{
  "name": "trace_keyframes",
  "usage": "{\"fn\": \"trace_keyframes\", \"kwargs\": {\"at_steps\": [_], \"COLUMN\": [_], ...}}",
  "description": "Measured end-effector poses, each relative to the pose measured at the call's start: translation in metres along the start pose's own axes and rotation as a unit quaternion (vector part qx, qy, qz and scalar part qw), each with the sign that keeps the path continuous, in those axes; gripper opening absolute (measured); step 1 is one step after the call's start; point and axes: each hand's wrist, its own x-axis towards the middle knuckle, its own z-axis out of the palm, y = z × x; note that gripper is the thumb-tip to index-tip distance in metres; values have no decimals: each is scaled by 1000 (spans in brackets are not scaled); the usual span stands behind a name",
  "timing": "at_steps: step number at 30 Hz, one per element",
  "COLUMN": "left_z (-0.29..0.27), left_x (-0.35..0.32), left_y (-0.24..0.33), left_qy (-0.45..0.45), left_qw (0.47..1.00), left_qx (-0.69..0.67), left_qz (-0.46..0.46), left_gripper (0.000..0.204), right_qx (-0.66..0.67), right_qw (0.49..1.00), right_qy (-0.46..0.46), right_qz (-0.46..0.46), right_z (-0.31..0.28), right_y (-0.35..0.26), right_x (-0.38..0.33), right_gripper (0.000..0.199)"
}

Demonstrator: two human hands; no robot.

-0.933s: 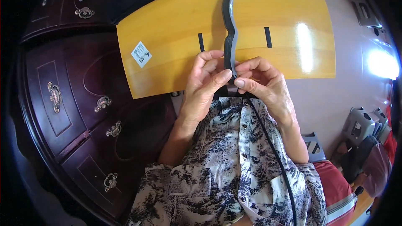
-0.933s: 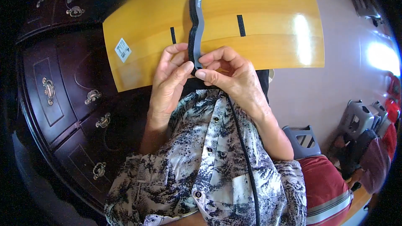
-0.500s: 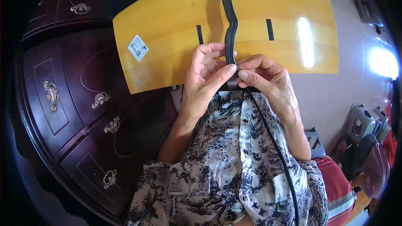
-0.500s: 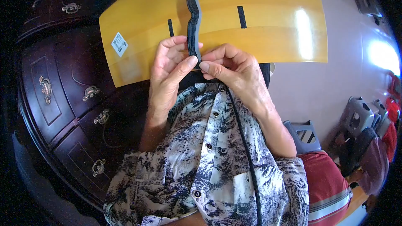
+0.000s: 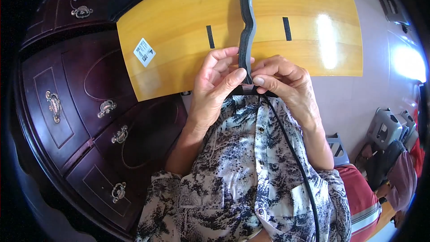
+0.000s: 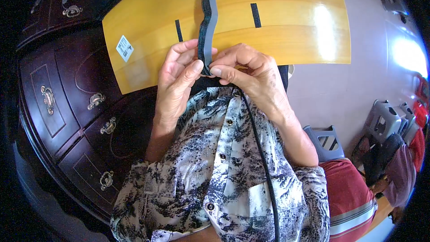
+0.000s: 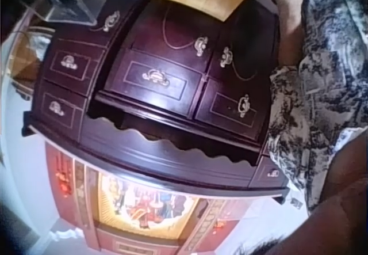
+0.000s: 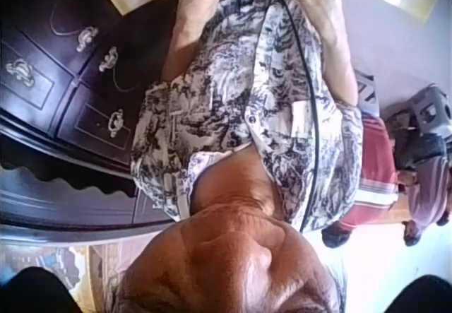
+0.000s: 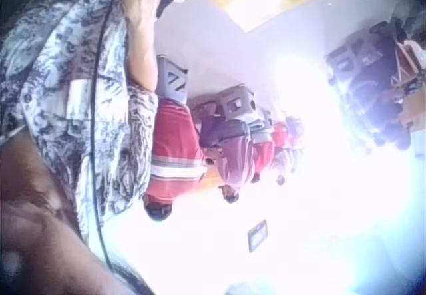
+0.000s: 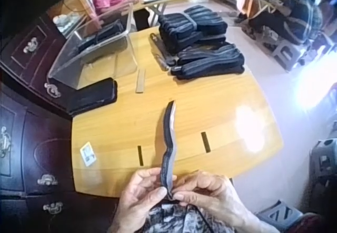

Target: Assembling and inspecting black elastic mask straps by attaching plastic clips and stacking the completed items.

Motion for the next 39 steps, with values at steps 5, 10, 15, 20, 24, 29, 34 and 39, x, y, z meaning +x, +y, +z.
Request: {"fn": "trace_keyframes", "kwargs": {"at_steps": [5, 10, 15, 20, 24, 29, 34, 39], "left_z": [-3, -2, -3, -1, -1, 2, 3, -2], "left_x": [-2, -1, 0, -1, -1, -4, -4, -7], "left_y": [-3, -3, -3, 1, -1, -1, 0, -4], "left_qy": [6, 4, 0, -11, -16, -22, -25, -6], "left_qw": [1000, 1000, 1000, 999, 999, 999, 997, 997], "left_qx": [-3, 2, 2, -33, -33, -1, 51, 67], "left_qz": [13, 9, 16, -4, -2, 25, 48, 43], "left_gripper": [40, 40, 40, 40, 39, 43, 47, 49], "right_qx": [-47, -80, -70, 3, 12, -38, -111, -183], "right_qw": [999, 996, 997, 1000, 999, 999, 992, 978], "right_qy": [-9, -9, -20, -14, -23, -28, -26, -21], "right_qz": [7, -33, 5, 19, 23, -16, -51, -97], "right_z": [0, -1, -3, -1, -3, -2, 0, 5], "right_y": [-3, -2, -5, -6, -4, -6, -4, -1], "right_x": [1, 2, 2, 3, 6, 6, 12, 14], "right_gripper": [10, 11, 11, 13, 13, 11, 10, 10]}}
